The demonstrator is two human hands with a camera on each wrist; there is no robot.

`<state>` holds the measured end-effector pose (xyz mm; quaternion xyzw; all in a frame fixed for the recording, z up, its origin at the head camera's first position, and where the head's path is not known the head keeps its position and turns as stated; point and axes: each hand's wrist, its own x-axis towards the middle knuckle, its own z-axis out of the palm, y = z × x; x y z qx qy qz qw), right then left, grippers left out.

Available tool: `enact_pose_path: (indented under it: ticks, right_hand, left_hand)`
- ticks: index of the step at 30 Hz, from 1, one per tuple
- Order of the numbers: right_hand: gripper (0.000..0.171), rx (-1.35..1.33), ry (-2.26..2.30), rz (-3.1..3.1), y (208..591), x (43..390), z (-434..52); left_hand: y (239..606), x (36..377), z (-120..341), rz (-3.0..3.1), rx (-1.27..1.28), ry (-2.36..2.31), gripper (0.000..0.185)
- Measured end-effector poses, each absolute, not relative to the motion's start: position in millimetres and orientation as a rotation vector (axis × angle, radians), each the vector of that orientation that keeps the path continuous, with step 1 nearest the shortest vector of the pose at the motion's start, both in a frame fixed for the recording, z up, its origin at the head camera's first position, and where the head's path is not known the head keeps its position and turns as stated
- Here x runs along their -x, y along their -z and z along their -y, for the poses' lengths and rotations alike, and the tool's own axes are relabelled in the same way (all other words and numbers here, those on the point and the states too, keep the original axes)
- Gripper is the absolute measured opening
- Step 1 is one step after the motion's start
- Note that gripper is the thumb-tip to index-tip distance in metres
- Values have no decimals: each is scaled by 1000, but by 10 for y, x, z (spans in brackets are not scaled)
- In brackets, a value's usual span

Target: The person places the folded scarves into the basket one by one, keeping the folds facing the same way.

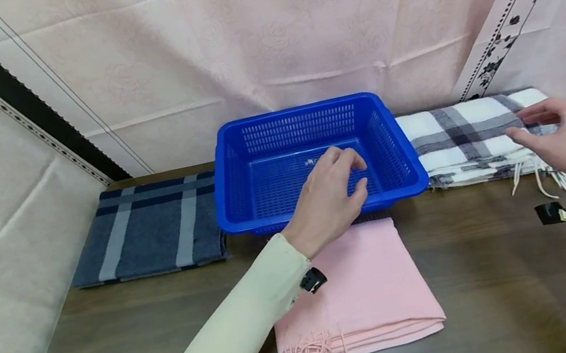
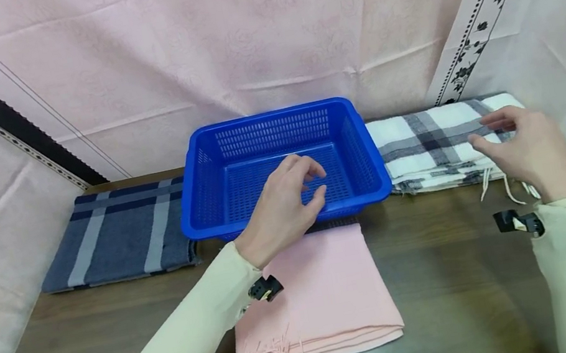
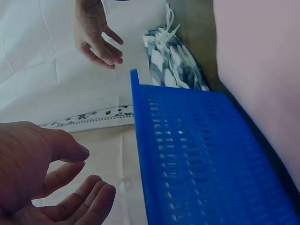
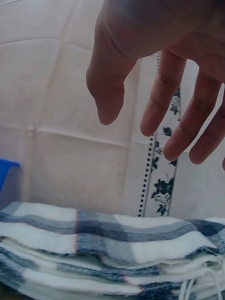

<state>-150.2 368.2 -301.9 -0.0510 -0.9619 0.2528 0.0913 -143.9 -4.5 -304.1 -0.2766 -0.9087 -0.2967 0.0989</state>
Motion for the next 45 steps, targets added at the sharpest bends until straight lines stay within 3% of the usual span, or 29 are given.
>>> enact_pose_path:
  ticks: [19, 45]
  right_hand:
    - [54, 272, -742, 2826, 3092, 1479, -3914]
    - [78, 518, -814, 2723, 3291, 1608, -4167]
  left_hand:
    - [2984, 1514, -524, 2764, 862, 916, 29]
    - [3034, 1650, -1217, 2875, 749, 815, 38]
